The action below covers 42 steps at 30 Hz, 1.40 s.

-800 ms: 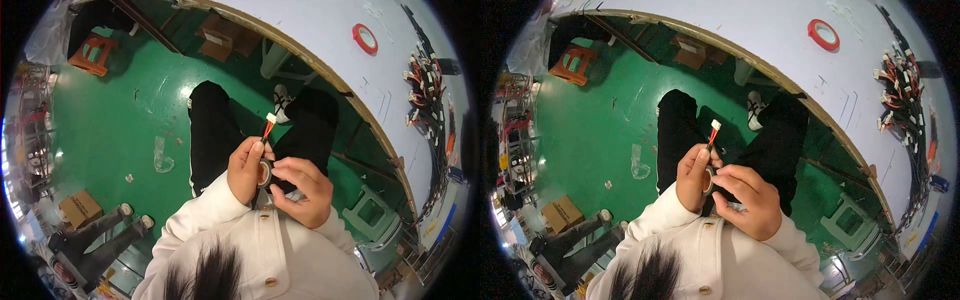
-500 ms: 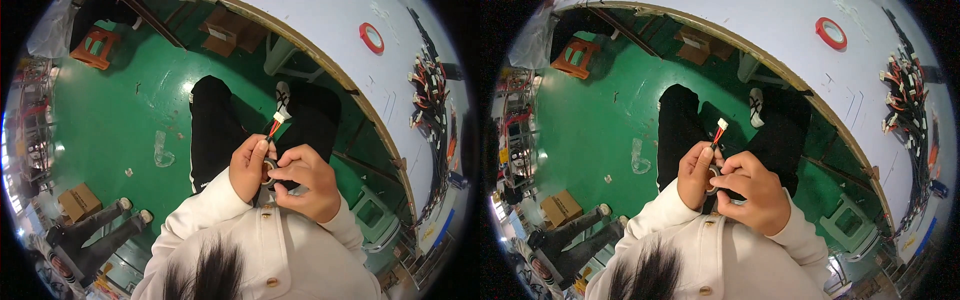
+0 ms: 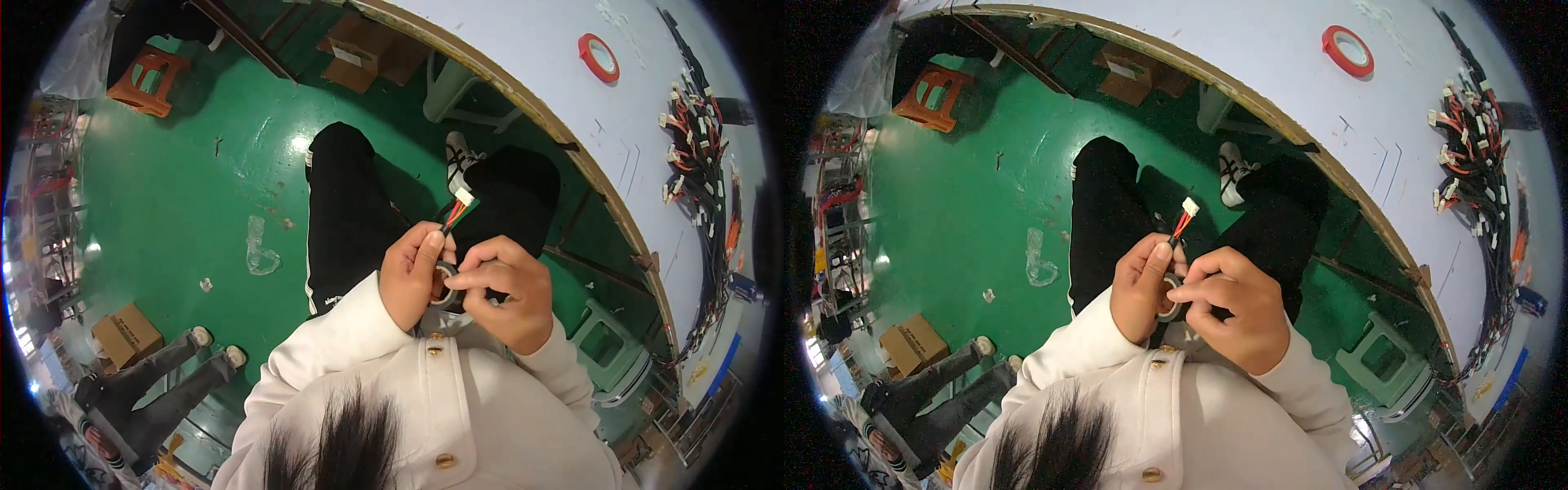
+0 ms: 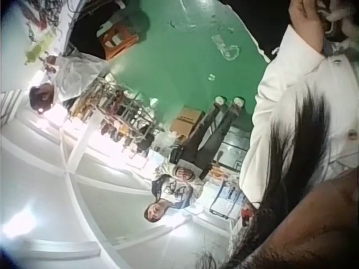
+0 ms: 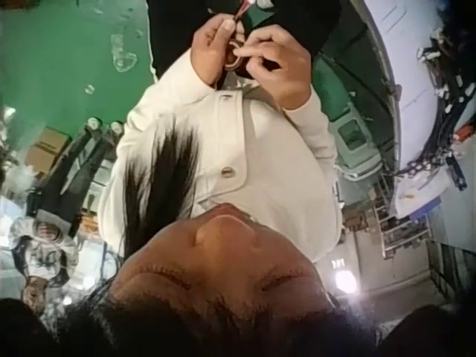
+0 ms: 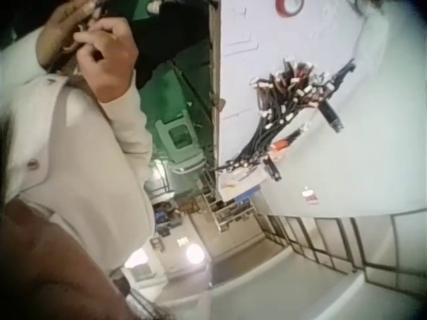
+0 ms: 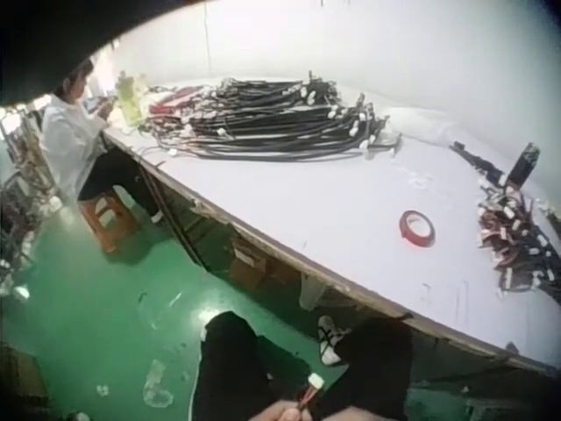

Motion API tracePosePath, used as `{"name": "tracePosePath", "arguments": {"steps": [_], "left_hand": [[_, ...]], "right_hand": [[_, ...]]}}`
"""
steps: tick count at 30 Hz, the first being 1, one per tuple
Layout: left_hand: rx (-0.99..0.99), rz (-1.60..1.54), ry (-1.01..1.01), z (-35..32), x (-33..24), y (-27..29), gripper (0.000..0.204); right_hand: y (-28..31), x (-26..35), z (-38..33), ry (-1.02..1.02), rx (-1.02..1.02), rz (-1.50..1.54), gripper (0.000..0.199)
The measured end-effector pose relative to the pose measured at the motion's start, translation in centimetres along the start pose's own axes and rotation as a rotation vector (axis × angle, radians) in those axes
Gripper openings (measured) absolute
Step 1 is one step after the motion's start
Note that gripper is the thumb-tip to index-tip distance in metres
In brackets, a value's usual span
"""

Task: Wrapping black electrical tape around wire bundles near the plastic connectors at a factory workbench.

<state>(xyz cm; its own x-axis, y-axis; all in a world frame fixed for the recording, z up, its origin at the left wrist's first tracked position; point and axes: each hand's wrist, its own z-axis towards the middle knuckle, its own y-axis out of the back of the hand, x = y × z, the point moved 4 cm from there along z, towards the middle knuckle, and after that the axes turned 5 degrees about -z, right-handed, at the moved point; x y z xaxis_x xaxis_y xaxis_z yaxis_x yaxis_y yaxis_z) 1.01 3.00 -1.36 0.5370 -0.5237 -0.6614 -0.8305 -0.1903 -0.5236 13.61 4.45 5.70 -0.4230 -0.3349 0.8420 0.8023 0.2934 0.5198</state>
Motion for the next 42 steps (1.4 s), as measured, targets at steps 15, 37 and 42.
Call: {"name": "tracePosePath", "arguments": {"steps": [15,37,42], "left_hand": [[-0.069,-0.037,-0.101,0.1,-0.7,0.5,0.024],[-0.159,0.073,-0.294,-0.3,-1.3,0.3,0.023],[-0.093,0.103,-0.238,0.0,-1.0,0.2,0.024]], "right_hand": [[-1.0,2.7,-1.0,0.193,-0.28,-0.386,0.029],[-1.6,1.5,0.0,0.22,-0.343,-0.392,0.023],[-0.4,1.3,0.4,0.225,-0.351,-0.442,0.022]]}}
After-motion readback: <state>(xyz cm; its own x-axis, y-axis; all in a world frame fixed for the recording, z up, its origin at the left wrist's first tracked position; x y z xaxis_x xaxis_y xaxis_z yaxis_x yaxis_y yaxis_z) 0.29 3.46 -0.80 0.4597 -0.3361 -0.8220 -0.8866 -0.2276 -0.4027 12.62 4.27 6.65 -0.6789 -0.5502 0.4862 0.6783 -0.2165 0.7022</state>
